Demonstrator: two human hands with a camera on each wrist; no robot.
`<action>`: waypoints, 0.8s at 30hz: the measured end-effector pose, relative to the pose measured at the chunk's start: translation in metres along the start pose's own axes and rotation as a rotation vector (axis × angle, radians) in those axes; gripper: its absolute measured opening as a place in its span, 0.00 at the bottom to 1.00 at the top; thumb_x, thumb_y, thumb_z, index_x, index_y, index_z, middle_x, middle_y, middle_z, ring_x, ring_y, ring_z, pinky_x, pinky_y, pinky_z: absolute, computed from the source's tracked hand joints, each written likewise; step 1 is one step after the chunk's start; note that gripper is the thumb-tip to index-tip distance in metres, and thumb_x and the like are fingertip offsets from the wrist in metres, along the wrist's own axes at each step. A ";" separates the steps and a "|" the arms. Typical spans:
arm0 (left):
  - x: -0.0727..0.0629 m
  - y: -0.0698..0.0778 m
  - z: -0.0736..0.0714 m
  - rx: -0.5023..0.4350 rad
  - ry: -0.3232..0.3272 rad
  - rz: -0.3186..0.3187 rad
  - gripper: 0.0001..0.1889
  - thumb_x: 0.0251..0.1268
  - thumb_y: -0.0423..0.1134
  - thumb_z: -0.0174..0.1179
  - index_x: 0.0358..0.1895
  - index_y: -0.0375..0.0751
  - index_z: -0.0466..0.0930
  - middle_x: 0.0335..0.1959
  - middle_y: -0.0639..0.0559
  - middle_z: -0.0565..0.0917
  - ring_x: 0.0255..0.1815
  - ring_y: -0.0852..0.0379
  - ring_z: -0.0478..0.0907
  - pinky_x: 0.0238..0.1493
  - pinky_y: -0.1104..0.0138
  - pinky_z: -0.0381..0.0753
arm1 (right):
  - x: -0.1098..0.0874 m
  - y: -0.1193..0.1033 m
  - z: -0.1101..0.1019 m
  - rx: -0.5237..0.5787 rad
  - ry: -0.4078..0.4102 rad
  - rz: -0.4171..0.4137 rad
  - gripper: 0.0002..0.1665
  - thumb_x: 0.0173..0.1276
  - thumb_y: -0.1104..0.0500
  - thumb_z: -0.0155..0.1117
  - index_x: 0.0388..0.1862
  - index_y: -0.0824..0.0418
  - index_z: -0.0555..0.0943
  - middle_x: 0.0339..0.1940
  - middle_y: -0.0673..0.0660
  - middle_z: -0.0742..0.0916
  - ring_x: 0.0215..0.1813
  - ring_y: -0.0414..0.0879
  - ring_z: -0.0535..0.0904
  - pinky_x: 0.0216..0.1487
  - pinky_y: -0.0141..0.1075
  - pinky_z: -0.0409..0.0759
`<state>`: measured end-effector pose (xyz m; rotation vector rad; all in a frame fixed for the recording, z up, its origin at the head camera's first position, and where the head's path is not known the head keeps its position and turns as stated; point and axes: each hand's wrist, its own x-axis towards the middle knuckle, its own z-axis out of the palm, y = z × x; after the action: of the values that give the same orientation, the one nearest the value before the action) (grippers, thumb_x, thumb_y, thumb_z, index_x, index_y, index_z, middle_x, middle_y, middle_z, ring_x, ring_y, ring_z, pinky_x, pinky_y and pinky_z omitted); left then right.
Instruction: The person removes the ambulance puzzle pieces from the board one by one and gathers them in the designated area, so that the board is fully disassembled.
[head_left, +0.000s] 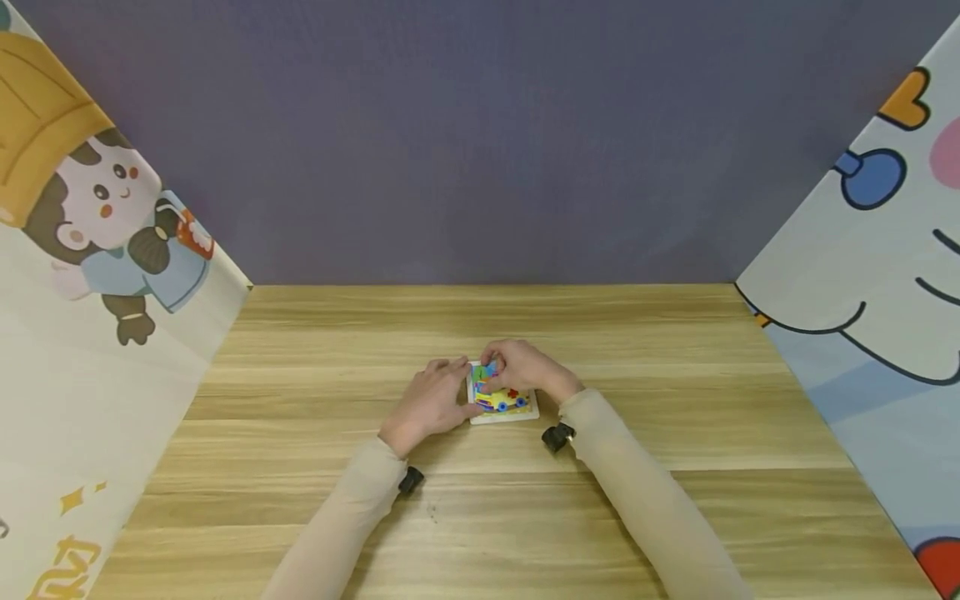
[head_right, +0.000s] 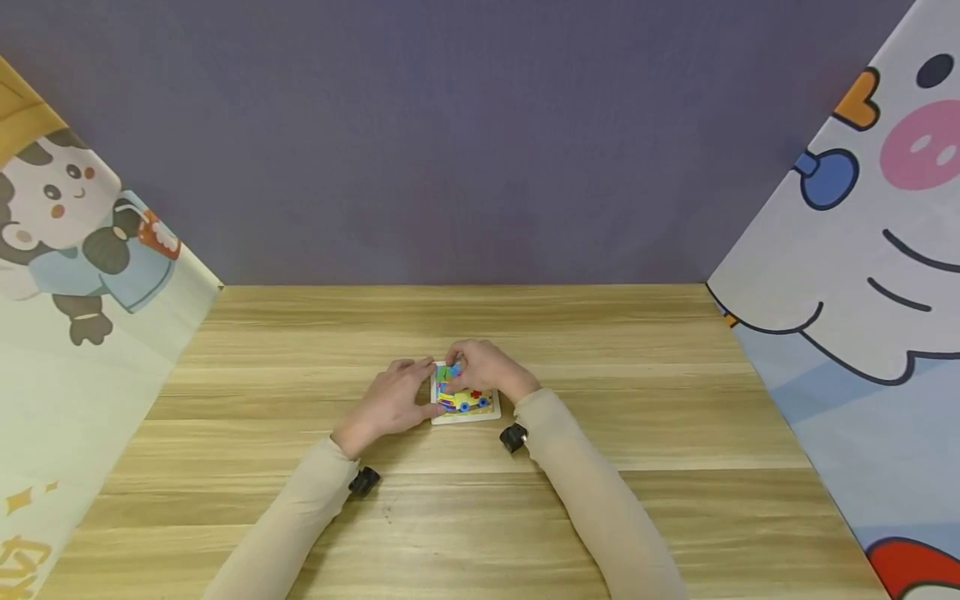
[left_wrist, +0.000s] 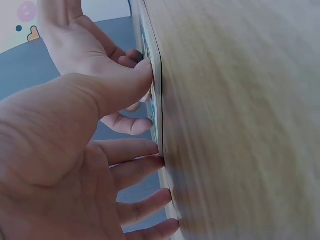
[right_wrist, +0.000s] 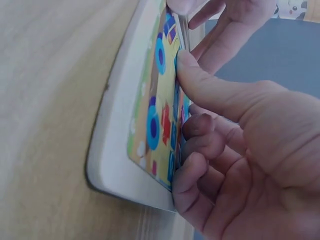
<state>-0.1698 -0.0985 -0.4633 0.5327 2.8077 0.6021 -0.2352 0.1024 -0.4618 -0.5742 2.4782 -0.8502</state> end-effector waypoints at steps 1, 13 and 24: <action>0.000 0.000 0.000 0.002 0.001 -0.003 0.42 0.69 0.57 0.72 0.78 0.36 0.71 0.83 0.42 0.67 0.82 0.32 0.63 0.78 0.36 0.69 | 0.001 0.001 0.000 0.012 -0.004 -0.001 0.24 0.68 0.52 0.80 0.58 0.57 0.83 0.29 0.51 0.82 0.25 0.42 0.78 0.31 0.33 0.80; 0.003 0.000 0.001 -0.005 0.013 -0.025 0.43 0.67 0.58 0.73 0.79 0.39 0.71 0.84 0.44 0.67 0.82 0.33 0.63 0.79 0.36 0.67 | 0.002 0.006 -0.003 0.073 -0.017 -0.002 0.23 0.68 0.52 0.80 0.57 0.56 0.82 0.19 0.48 0.77 0.21 0.40 0.73 0.26 0.32 0.73; 0.002 0.001 0.002 -0.001 0.020 -0.050 0.43 0.65 0.59 0.74 0.78 0.40 0.72 0.83 0.44 0.68 0.82 0.34 0.64 0.79 0.38 0.69 | 0.001 0.008 -0.001 0.117 -0.006 0.007 0.23 0.67 0.52 0.81 0.56 0.55 0.82 0.19 0.48 0.77 0.22 0.40 0.69 0.27 0.32 0.70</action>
<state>-0.1706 -0.0960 -0.4644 0.4573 2.8302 0.6025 -0.2387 0.1086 -0.4667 -0.5260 2.4047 -0.9812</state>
